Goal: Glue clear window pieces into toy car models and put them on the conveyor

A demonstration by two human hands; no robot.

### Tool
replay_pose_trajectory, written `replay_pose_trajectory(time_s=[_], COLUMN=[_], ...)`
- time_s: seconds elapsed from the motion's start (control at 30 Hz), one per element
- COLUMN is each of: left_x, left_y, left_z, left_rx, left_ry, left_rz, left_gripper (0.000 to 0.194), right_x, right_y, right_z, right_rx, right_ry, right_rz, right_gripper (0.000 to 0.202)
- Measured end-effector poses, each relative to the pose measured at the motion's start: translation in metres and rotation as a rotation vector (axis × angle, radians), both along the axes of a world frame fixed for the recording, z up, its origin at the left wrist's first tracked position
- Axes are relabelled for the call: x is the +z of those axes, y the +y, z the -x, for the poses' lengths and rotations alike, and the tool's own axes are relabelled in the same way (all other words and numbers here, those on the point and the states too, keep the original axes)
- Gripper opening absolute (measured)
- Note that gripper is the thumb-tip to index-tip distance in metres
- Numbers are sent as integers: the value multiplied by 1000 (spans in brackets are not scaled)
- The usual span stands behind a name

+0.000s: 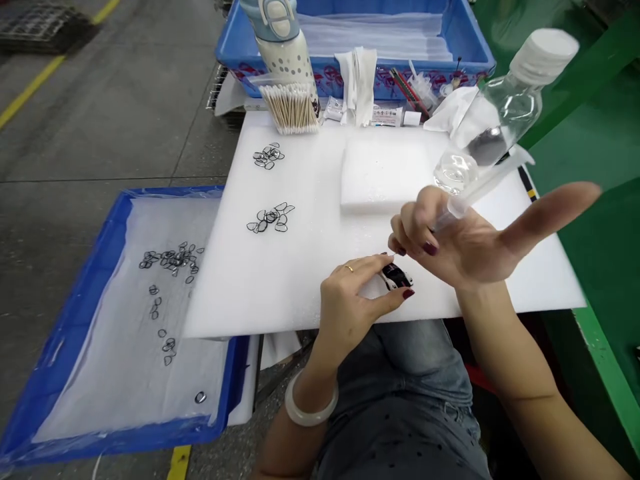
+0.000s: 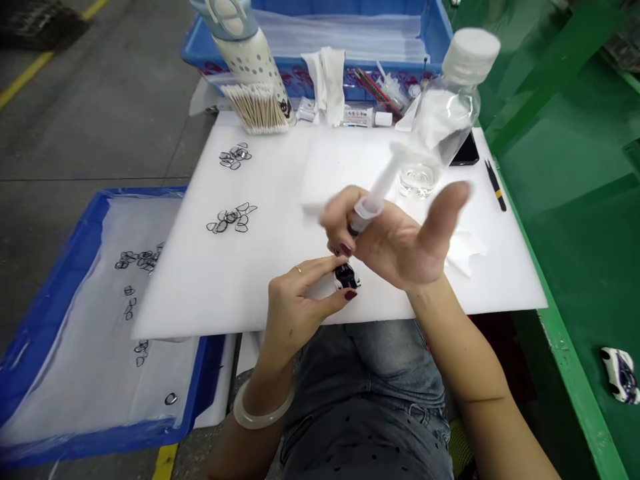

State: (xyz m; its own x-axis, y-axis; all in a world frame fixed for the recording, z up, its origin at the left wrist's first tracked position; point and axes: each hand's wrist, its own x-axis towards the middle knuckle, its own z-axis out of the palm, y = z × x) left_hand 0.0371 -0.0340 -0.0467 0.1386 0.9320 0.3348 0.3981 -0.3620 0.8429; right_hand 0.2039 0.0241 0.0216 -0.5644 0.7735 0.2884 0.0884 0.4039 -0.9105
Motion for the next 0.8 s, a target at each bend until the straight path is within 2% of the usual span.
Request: replay_pose_trajectory(time_s=[0.1,0.27,0.33,0.43,0.63,0.8], left_x=[1,1,1,1,2,2], left_y=[1,2,3,3,3,2], left_z=[-1,-1,-1,0,-1,0], left_rx=[16,22,19,15,15,13], left_ry=[-8,-34,-36,-31,-25,-19], left_rz=[7,4,-1,-13,-20,-15], left_gripper=[33,36,38,40,37,38], right_x=[-11,-31,-36,-35,-23,-21], right_y=[4,15,16,14,6,4], right_z=[-6,-15,-13,-10,-6,-4], right_rx=[169,486,581,610,440,425], right_ry=[47,689,806,839,782,760], right_rz=[158,371,456,526,582,576], right_gripper=[79,67,64,60,60,62])
